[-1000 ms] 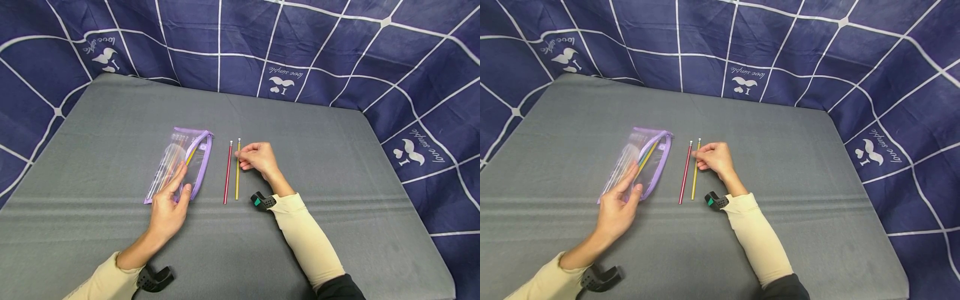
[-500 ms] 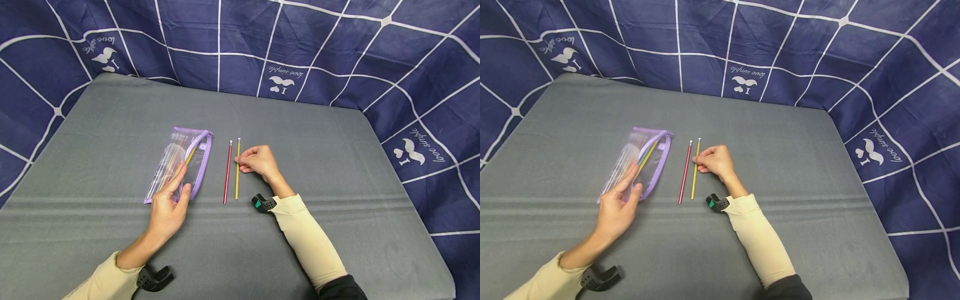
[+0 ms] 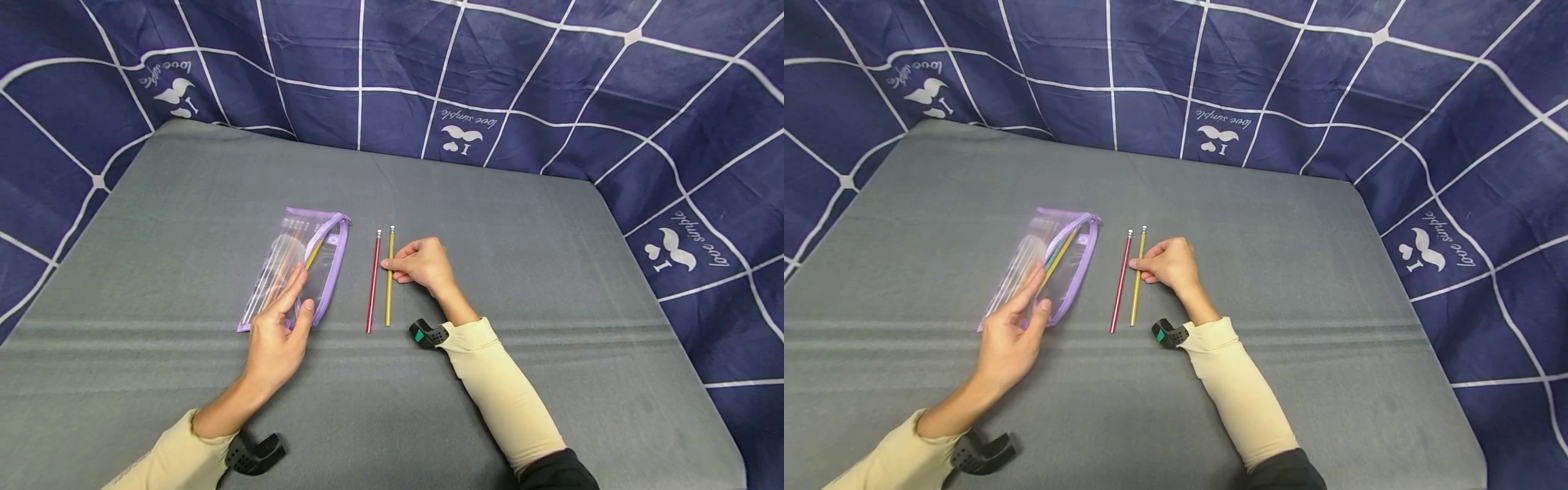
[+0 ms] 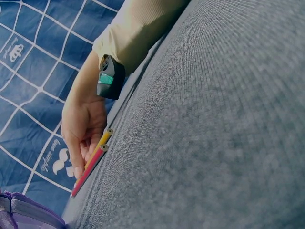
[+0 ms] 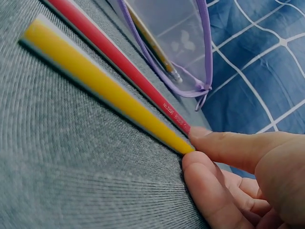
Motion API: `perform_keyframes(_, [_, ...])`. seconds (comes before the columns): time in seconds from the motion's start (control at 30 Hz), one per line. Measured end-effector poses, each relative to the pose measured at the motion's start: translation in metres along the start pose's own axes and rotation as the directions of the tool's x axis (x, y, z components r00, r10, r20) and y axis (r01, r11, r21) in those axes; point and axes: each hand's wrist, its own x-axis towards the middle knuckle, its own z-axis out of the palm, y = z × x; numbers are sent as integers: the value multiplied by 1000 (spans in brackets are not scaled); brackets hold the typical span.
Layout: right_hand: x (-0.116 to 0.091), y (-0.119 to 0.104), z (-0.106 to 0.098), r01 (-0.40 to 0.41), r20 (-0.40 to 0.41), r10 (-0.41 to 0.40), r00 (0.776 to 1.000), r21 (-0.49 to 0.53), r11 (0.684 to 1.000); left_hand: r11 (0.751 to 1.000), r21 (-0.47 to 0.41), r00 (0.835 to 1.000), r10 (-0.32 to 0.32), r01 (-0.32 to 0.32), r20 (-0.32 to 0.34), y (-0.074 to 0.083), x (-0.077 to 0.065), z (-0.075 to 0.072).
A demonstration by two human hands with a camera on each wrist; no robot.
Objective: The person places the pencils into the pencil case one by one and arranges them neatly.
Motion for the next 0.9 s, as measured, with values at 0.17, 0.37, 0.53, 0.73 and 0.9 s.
perform_keyframes(0.17, [0, -1, 0, -8, 8, 8, 1000, -6, 1000, 1000, 7, 1000, 1, -1, -2, 0, 0, 0])
perform_keyframes(0.37, [-1, -2, 0, -7, 17, 7, 1000, -6, 1000, 1000, 11, 1000, -4, 4, 0, -1, -1, 0])
perform_keyframes(0.53, [0, -3, 1, -9, 9, 9, 1000, -6, 1000, 1000, 13, 1000, -3, 3, 1, -1, -1, 0])
perform_keyframes(0.73, [-1, -3, 0, -28, 18, 27, 999, 37, 999, 1000, 16, 1000, -4, 4, 3, 0, 0, 0])
perform_keyframes(0.9, [0, -3, -1, -35, 34, 32, 999, 74, 997, 1000, 15, 1000, -2, 2, 3, 0, -1, 0])
